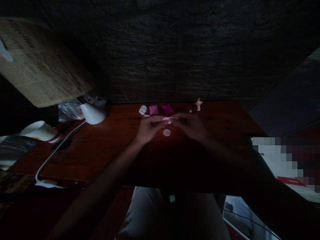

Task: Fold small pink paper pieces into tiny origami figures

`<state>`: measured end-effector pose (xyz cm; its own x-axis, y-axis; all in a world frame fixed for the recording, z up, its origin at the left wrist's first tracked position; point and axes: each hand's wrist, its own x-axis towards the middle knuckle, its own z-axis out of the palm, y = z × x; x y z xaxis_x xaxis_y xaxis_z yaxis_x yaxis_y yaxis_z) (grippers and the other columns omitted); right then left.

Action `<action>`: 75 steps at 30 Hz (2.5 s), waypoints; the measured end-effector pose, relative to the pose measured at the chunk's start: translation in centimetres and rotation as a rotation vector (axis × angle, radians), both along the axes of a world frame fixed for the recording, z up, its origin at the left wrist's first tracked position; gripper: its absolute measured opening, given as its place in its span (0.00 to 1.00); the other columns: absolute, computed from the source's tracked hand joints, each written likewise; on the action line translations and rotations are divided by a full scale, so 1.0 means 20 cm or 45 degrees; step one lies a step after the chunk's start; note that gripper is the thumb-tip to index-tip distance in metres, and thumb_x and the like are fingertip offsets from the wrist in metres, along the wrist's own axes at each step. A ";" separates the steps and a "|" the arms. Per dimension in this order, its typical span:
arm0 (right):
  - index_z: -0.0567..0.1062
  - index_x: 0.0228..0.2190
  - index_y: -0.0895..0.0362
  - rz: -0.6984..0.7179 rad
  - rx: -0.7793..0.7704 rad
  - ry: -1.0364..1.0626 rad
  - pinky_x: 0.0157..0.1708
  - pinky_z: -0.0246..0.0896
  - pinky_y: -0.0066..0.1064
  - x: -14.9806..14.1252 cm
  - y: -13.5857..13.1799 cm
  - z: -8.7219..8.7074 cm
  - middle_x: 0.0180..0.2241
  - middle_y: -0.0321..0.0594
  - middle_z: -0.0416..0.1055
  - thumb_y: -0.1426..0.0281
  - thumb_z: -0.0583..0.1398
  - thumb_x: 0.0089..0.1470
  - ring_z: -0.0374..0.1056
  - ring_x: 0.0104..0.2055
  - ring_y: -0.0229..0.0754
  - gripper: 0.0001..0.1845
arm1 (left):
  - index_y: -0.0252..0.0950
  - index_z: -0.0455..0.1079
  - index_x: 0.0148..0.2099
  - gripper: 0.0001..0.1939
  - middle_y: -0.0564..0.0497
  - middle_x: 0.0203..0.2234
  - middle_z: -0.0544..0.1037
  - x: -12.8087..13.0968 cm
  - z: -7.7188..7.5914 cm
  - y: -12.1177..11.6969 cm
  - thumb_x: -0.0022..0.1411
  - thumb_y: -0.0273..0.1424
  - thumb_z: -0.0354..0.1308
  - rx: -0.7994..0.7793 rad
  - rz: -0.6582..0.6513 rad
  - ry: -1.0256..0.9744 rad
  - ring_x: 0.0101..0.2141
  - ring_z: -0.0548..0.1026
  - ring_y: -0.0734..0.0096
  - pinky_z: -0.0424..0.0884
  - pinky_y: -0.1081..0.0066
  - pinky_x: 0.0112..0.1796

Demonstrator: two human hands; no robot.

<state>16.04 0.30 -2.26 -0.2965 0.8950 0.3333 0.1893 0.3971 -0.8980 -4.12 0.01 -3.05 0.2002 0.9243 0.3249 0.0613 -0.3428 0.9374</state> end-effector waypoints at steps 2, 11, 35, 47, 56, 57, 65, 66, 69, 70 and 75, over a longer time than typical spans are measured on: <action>0.83 0.37 0.55 0.002 0.010 0.043 0.46 0.69 0.37 -0.01 0.00 0.00 0.40 0.41 0.83 0.59 0.65 0.56 0.77 0.43 0.46 0.13 | 0.35 0.82 0.42 0.13 0.45 0.38 0.87 0.00 0.00 0.00 0.56 0.37 0.72 0.028 0.013 0.033 0.39 0.84 0.63 0.80 0.64 0.45; 0.83 0.35 0.53 0.038 0.087 -0.015 0.47 0.70 0.39 -0.01 0.00 -0.02 0.39 0.38 0.84 0.63 0.64 0.58 0.78 0.43 0.45 0.09 | 0.35 0.81 0.39 0.11 0.47 0.35 0.86 0.00 -0.01 -0.01 0.59 0.37 0.70 0.076 -0.003 0.126 0.36 0.84 0.65 0.81 0.65 0.42; 0.83 0.36 0.55 0.026 -0.134 0.085 0.40 0.69 0.36 -0.01 0.00 -0.01 0.33 0.38 0.81 0.58 0.65 0.55 0.75 0.35 0.42 0.14 | 0.36 0.79 0.48 0.20 0.47 0.39 0.84 0.01 -0.04 0.01 0.53 0.35 0.74 0.212 -0.001 0.121 0.38 0.83 0.66 0.79 0.66 0.44; 0.83 0.37 0.56 0.073 -0.220 0.150 0.41 0.72 0.37 -0.02 0.00 -0.01 0.36 0.40 0.82 0.60 0.66 0.54 0.77 0.37 0.43 0.13 | 0.35 0.79 0.48 0.20 0.47 0.38 0.85 0.00 -0.03 0.00 0.54 0.36 0.74 0.257 0.010 0.161 0.38 0.82 0.67 0.79 0.67 0.44; 0.81 0.36 0.56 0.110 -0.209 0.180 0.37 0.73 0.35 -0.01 0.01 0.00 0.33 0.39 0.81 0.58 0.68 0.53 0.77 0.34 0.42 0.15 | 0.37 0.76 0.56 0.26 0.46 0.42 0.84 0.00 -0.02 -0.01 0.56 0.35 0.73 0.273 0.003 0.165 0.38 0.82 0.67 0.79 0.68 0.42; 0.81 0.36 0.56 0.112 -0.211 0.183 0.37 0.73 0.35 -0.01 0.01 0.00 0.32 0.39 0.81 0.57 0.67 0.53 0.77 0.34 0.42 0.16 | 0.37 0.77 0.54 0.23 0.45 0.41 0.84 0.00 -0.02 -0.01 0.56 0.35 0.73 0.283 0.010 0.192 0.38 0.82 0.67 0.78 0.68 0.42; 0.82 0.38 0.56 0.199 -0.299 0.245 0.39 0.74 0.35 -0.01 0.01 -0.01 0.34 0.39 0.82 0.57 0.70 0.50 0.78 0.34 0.41 0.18 | 0.37 0.80 0.50 0.19 0.47 0.35 0.85 -0.01 -0.01 -0.02 0.57 0.35 0.72 0.375 0.076 0.334 0.33 0.81 0.67 0.76 0.69 0.37; 0.82 0.37 0.56 0.196 -0.300 0.240 0.39 0.75 0.34 -0.01 0.01 -0.01 0.33 0.38 0.82 0.56 0.70 0.50 0.77 0.34 0.40 0.18 | 0.37 0.80 0.50 0.19 0.47 0.34 0.85 -0.01 -0.01 -0.02 0.56 0.35 0.72 0.398 0.077 0.358 0.33 0.80 0.67 0.76 0.69 0.37; 0.83 0.36 0.54 0.201 -0.318 0.235 0.38 0.75 0.34 -0.01 0.01 -0.02 0.35 0.38 0.82 0.55 0.70 0.50 0.78 0.35 0.41 0.17 | 0.37 0.80 0.48 0.17 0.48 0.33 0.85 -0.01 0.00 -0.03 0.57 0.34 0.72 0.459 0.082 0.415 0.31 0.79 0.69 0.74 0.70 0.35; 0.82 0.36 0.54 0.205 -0.331 0.236 0.38 0.75 0.34 -0.01 0.02 -0.02 0.35 0.38 0.83 0.56 0.71 0.49 0.78 0.36 0.41 0.17 | 0.37 0.80 0.48 0.16 0.48 0.33 0.85 -0.01 0.00 -0.03 0.57 0.34 0.72 0.472 0.083 0.428 0.31 0.78 0.69 0.74 0.70 0.35; 0.83 0.35 0.54 0.196 -0.296 0.165 0.41 0.74 0.36 0.01 0.02 -0.01 0.35 0.39 0.82 0.58 0.70 0.50 0.78 0.37 0.43 0.14 | 0.38 0.81 0.47 0.13 0.49 0.34 0.85 -0.01 0.01 -0.04 0.60 0.31 0.69 0.488 0.098 0.466 0.31 0.78 0.69 0.74 0.70 0.35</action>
<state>16.19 0.63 -2.39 -0.4033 0.8994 0.1684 0.0209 0.1930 -0.9810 -4.28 -0.69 -2.94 0.3002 0.7694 0.5638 0.3989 -0.6381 0.6586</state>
